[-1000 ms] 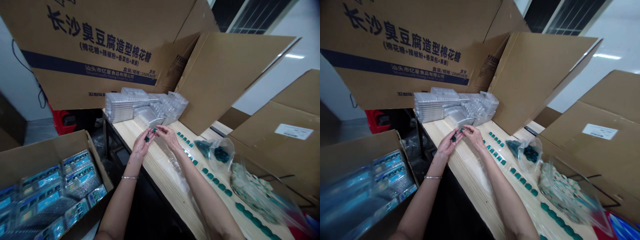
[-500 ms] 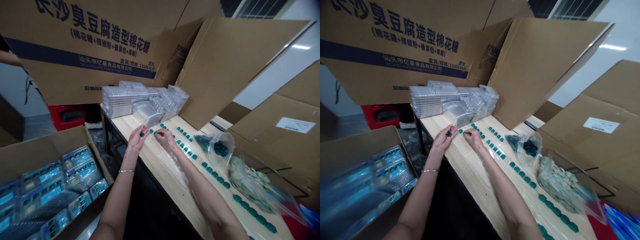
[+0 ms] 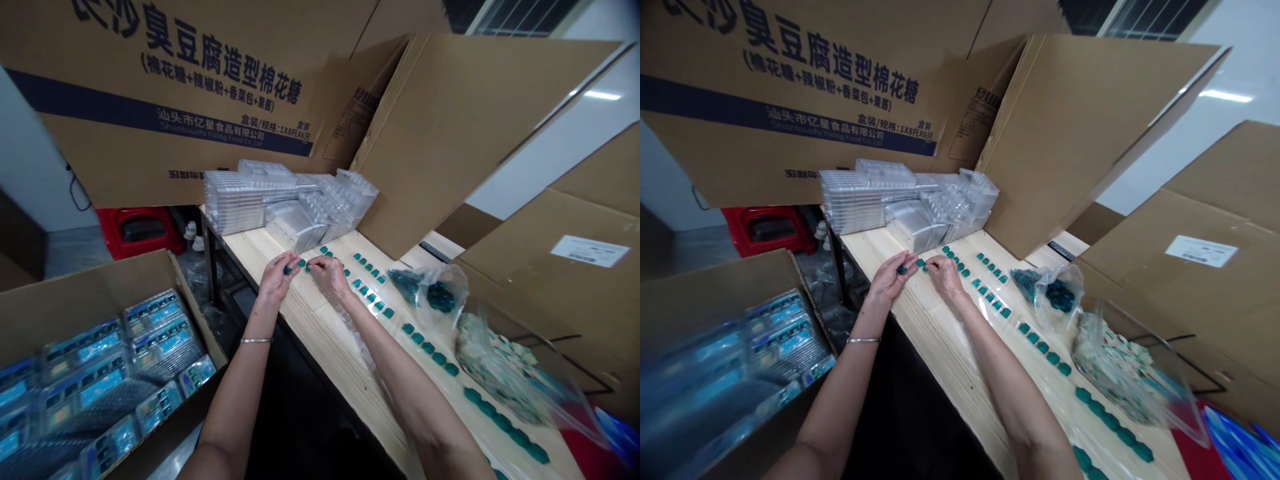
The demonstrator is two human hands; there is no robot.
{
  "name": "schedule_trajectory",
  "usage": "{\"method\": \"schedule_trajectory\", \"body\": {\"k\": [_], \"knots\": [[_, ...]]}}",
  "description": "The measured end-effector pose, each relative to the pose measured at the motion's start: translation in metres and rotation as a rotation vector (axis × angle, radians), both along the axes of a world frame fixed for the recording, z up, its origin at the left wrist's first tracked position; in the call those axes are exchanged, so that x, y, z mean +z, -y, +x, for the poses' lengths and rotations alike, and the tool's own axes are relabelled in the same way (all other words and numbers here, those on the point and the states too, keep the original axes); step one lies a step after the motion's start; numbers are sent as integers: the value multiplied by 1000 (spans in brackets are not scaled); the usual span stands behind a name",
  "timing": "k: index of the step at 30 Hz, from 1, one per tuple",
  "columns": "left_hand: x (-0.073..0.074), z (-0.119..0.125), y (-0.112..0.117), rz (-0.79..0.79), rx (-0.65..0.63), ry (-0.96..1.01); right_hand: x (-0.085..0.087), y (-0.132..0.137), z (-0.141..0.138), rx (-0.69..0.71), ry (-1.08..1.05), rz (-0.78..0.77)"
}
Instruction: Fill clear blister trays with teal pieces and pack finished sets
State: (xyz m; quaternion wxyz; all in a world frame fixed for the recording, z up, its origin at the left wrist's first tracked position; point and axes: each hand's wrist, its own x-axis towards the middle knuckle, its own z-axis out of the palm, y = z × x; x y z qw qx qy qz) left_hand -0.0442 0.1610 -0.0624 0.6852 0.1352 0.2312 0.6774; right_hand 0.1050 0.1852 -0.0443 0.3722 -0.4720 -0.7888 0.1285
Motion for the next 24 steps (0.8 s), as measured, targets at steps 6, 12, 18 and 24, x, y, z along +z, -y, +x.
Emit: {"method": "schedule_trajectory", "body": {"k": [6, 12, 18, 24], "knots": [[-2, 0, -1, -7, -6, 10, -1, 0, 5, 118, 125, 85], [8, -3, 3, 39, 45, -47, 2, -3, 4, 155, 23, 52], [20, 2, 14, 153, -125, -305, 11, -1, 7, 101, -411, -109], [17, 9, 15, 176, -160, -270, 24, 10, 6, 180, -313, 29]]}}
